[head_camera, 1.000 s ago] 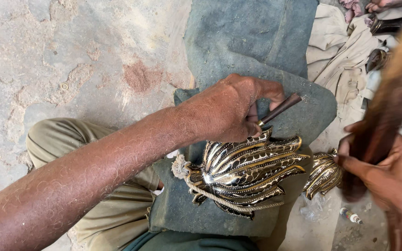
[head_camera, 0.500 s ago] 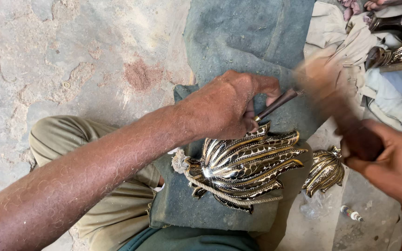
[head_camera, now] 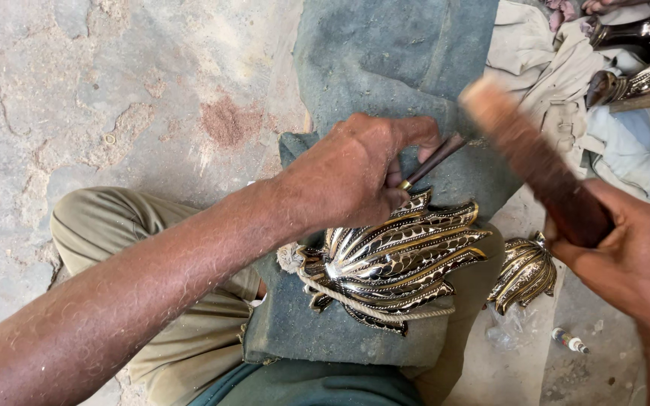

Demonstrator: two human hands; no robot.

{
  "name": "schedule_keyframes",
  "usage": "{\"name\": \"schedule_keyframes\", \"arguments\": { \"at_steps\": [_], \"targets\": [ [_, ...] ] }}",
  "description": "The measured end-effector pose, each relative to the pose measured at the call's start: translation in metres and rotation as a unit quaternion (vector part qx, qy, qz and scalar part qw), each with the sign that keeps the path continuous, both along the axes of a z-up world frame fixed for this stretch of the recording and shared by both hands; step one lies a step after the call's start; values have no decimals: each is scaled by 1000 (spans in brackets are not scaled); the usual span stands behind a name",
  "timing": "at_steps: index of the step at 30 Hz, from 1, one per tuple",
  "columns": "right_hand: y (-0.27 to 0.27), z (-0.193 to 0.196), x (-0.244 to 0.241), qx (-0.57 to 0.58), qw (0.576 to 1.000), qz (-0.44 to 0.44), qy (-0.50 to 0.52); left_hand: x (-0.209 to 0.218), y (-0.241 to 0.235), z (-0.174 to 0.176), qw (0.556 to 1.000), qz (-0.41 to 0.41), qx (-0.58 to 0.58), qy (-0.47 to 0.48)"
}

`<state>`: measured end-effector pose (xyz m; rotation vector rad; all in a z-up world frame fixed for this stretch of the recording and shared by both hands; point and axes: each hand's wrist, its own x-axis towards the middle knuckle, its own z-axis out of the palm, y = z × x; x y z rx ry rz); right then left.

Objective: The person sits cross-legged on the floor and uses a hammer and chisel to shape and emboss a gold-colored metal decorative piece resting on a cushion. They repeatedly strike the chisel to refine the object's surface details and occasionally reposition the piece.

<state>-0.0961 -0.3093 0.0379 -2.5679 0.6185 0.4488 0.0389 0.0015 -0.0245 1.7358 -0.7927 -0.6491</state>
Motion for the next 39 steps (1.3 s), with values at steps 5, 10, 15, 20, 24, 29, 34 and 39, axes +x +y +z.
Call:
{"name": "schedule_keyframes", "arguments": {
  "at_steps": [5, 10, 15, 20, 24, 29, 34, 39],
  "targets": [
    [6, 0, -3, 59, 996, 26, -58, -6, 5, 2, 1000, 11, -4, -25],
    [23, 14, -4, 226, 961, -66, -143, -9, 6, 7, 998, 17, -5, -52],
    [27, 9, -6, 68, 993, -15, -94, -15, 9, 10, 998, 1, 9, -65],
    [17, 4, -23, 52, 996, 28, -73, -18, 9, 10, 989, 8, -39, -141],
    [16, -1, -34, 142, 983, -12, -120, -19, 11, 11, 994, -1, -4, -111],
    [29, -12, -53, 186, 954, -109, -207, -22, 9, 12, 988, 1, -48, -144],
    [33, -4, -59, 49, 998, -5, -32, -21, 4, 25, 983, -37, 58, -169],
    [55, -18, -113, 344, 839, -141, -396, -24, 44, 21, 997, 34, -73, -10]
  ]
}}
